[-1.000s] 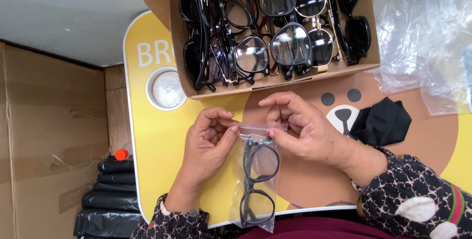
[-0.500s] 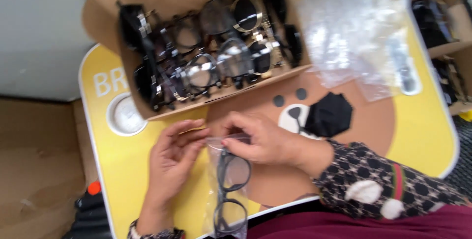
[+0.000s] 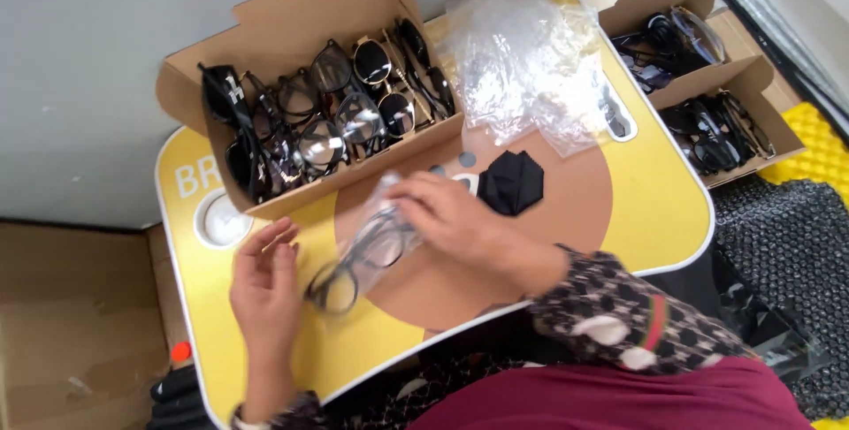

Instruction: The person cleans a pair of glasses with a cloth, places them into a clear plastic bag, and then wraps the bagged glasses in bubble wrap while sitting on a mat on the floor.

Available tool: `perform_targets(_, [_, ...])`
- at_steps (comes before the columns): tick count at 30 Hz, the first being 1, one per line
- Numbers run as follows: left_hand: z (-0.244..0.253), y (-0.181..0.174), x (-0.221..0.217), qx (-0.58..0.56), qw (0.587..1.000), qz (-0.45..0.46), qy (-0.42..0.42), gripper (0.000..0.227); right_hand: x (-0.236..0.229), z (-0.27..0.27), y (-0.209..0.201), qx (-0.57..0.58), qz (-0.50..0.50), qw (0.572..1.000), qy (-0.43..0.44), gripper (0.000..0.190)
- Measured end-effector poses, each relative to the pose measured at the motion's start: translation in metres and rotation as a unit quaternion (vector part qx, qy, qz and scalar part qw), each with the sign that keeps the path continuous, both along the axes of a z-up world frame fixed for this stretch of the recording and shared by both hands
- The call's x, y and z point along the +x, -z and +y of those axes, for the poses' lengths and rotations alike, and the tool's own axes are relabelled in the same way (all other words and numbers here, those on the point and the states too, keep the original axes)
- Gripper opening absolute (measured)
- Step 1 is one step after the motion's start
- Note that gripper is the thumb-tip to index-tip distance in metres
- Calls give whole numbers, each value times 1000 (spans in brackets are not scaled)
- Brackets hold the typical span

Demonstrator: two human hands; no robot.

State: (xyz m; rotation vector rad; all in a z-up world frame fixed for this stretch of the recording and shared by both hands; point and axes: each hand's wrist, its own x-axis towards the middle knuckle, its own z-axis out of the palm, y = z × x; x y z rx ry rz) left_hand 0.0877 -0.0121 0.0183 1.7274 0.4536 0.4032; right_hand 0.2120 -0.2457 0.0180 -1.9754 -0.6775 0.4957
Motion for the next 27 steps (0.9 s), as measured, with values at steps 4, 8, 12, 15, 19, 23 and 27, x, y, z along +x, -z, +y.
perform_targets(4, [-39,-2,-39,310,950,-17,42,38,-29,-39,8,-17,-128,991,37,35])
perform_targets(8, [-68,17,-40,539,823,-12,178,53,-53,-58,23,-117,-342,931,50,52])
perform_targets(12, [-79,26,-45,594,784,44,172,68,-75,-83,15,-80,-404,911,26,55])
perform_targets(15, [-99,21,-42,562,804,-72,180,47,-97,-130,-24,78,-384,920,33,24])
perform_targets(19, [-175,15,-28,452,838,-118,280,50,-111,-236,15,136,-385,896,176,21])
perform_targets(23, [-294,-18,8,244,796,-199,517,26,-97,-360,72,-39,-334,826,451,12])
perform_targets(27, [-395,4,29,230,705,-225,632,23,-108,-461,189,-371,-179,794,448,52])
